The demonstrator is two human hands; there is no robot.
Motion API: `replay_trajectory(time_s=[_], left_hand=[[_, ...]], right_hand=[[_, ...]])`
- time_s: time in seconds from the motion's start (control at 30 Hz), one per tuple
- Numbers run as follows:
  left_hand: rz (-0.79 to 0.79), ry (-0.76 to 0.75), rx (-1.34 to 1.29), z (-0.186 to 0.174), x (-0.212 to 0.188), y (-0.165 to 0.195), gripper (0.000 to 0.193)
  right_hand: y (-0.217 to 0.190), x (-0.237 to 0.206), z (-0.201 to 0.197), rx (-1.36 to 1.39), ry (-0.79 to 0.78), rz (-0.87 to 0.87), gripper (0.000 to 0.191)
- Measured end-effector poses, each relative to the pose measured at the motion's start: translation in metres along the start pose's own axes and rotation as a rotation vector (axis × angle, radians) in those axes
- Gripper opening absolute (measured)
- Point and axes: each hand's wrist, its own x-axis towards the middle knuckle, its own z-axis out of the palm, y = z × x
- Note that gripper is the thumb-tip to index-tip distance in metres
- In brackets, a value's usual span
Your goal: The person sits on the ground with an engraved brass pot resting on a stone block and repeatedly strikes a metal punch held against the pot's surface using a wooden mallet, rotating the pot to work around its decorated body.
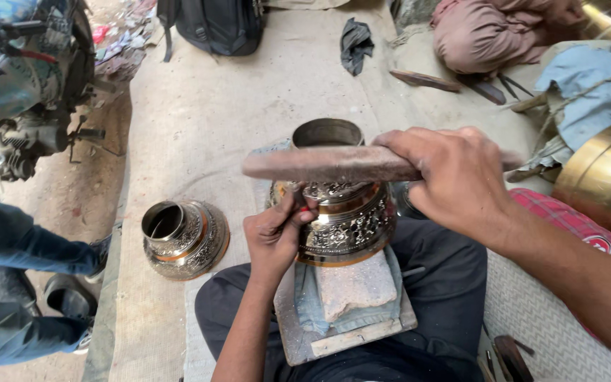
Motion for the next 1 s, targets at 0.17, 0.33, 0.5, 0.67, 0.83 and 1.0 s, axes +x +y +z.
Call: replay_trajectory(time_s=[0.17, 0.33, 0.5, 0.67, 0.83, 1.0], left_hand=[[-0.007, -0.043, 0.051, -0.006, -0.001, 0.000, 0.039], [-0.143, 0.091, -0.335, -0.004, -0.004, 0.006, 0.036], [-0.167, -0.074, -0.299, 0.010, 0.006, 0.017, 0.035], [-0.081, -0.073, 0.058, 0.033, 0.009, 0.035, 0.050], [0.023, -0.060, 0.442, 0.037, 0.005, 0.049, 0.053], [0.178, -0.034, 0.402, 0.036, 0.005, 0.045, 0.051]], right_hand=[[-0.001, -0.019, 0.003, 0.074, -0.037, 0.144, 0.048], [0.029, -0.058, 0.039, 0.301, 0.041, 0.356, 0.044], [0.043, -0.124, 0.115, 0.964, 0.247, 0.593, 0.038], [0.044, -0.150, 0.145, 1.090, 0.317, 0.731, 0.044], [0.047, -0.121, 0.098, 0.790, 0.188, 0.655, 0.053], [0.050, -0.077, 0.042, 0.432, 0.157, 0.454, 0.044]])
